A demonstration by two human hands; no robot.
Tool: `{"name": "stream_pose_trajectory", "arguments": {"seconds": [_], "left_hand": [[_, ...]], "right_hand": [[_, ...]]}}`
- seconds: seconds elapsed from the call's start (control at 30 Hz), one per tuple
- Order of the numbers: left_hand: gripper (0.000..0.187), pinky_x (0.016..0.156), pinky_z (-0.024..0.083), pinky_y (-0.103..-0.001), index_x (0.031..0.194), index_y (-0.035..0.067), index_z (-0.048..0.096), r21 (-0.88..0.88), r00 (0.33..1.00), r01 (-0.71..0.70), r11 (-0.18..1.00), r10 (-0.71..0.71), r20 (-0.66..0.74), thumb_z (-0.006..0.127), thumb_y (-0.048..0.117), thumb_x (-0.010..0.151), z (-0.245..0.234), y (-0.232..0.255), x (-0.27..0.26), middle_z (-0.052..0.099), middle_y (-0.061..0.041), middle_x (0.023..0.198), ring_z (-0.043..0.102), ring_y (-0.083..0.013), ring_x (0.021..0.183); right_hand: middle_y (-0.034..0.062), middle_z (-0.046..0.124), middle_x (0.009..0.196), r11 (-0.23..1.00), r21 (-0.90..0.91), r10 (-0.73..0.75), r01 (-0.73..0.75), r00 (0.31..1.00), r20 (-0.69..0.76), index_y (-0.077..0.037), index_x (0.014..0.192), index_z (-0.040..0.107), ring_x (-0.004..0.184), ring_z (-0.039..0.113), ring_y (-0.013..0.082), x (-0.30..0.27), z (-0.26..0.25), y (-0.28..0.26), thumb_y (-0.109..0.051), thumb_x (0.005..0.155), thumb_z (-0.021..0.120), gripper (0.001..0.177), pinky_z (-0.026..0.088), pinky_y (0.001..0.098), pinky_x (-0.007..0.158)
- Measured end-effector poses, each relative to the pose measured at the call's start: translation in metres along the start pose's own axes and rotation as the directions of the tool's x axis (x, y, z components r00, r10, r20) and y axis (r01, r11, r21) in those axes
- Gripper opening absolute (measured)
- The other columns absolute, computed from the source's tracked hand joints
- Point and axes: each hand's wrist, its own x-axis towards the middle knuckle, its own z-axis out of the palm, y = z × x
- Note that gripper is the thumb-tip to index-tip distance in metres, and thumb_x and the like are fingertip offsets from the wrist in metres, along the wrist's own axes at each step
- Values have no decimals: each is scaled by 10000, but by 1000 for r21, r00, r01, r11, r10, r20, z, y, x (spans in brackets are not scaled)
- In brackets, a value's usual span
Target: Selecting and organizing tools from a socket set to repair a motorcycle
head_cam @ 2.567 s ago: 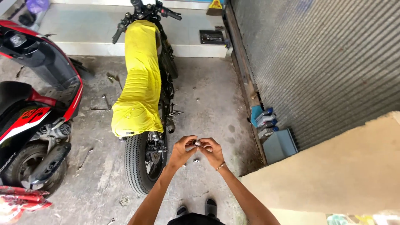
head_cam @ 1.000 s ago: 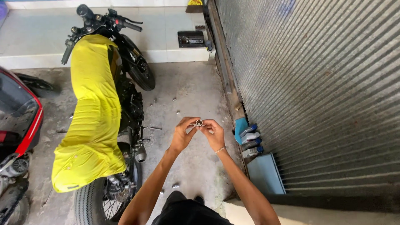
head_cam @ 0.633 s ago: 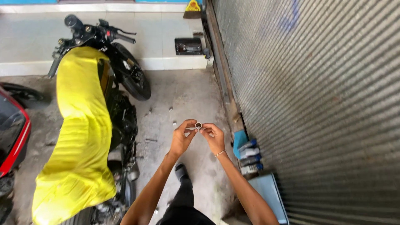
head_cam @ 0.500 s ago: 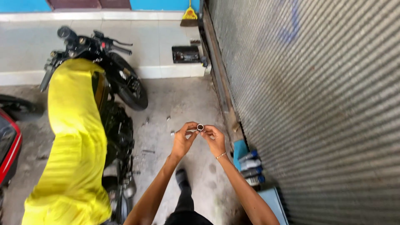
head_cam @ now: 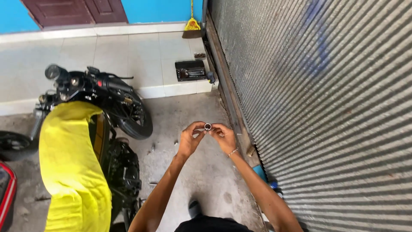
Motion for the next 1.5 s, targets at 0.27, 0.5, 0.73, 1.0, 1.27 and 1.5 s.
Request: {"name": "stream_pose_trajectory", "arguments": {"seconds": [0.27,0.5,0.73,1.0,1.27,1.5], "left_hand": [[274,859,604,-324,1199,71,664,-2,998,48,999,-48,-27,709,9,936,-4,-33,71,746,-61,1145,728,-172,1070],[269,890,619,-343,1211,68,653,34,998,63,997,-62,-12,699,21,951,4,-72,149,756,-66,1137,743,-186,1071],[324,859,621,-349,1208,50,629,95,994,77,992,-69,-79,734,8,904,21,-122,264,743,-70,1139,740,-204,1036],[337,841,612,-340,1223,44,635,72,992,98,993,-91,-83,738,6,905,49,-176,396,752,-68,1119,750,-176,1022],[341,827,621,-324,1220,27,629,94,997,41,995,-35,-63,746,0,901,59,-210,496,744,-77,1131,747,-178,1029],[307,833,639,-306,1220,22,628,91,1000,-8,996,8,9,733,1,932,38,-258,606,770,-93,1083,765,-182,1013]], "right_hand": [[18,739,984,999,-32,-38,37,998,-46,-15,1101,732,871,688,92,75,7,13,5,896,750,207,556,263,793],[31,735,993,996,-56,-74,71,995,-70,-10,1091,739,877,687,118,156,-11,45,-1,873,766,220,557,285,800],[42,758,972,984,-156,-88,84,996,-21,-10,1109,745,873,687,130,282,-51,73,-20,856,795,257,557,297,800],[45,756,977,967,-195,-145,161,985,96,-16,1135,736,873,700,125,427,-109,110,-39,892,767,245,563,294,784],[39,736,960,969,-212,-112,128,990,89,-6,1112,731,845,671,118,522,-136,118,-56,888,782,235,548,292,765],[44,752,919,975,-170,-130,145,987,97,-4,1113,729,835,686,105,637,-143,149,-82,900,783,233,549,280,740]]}}
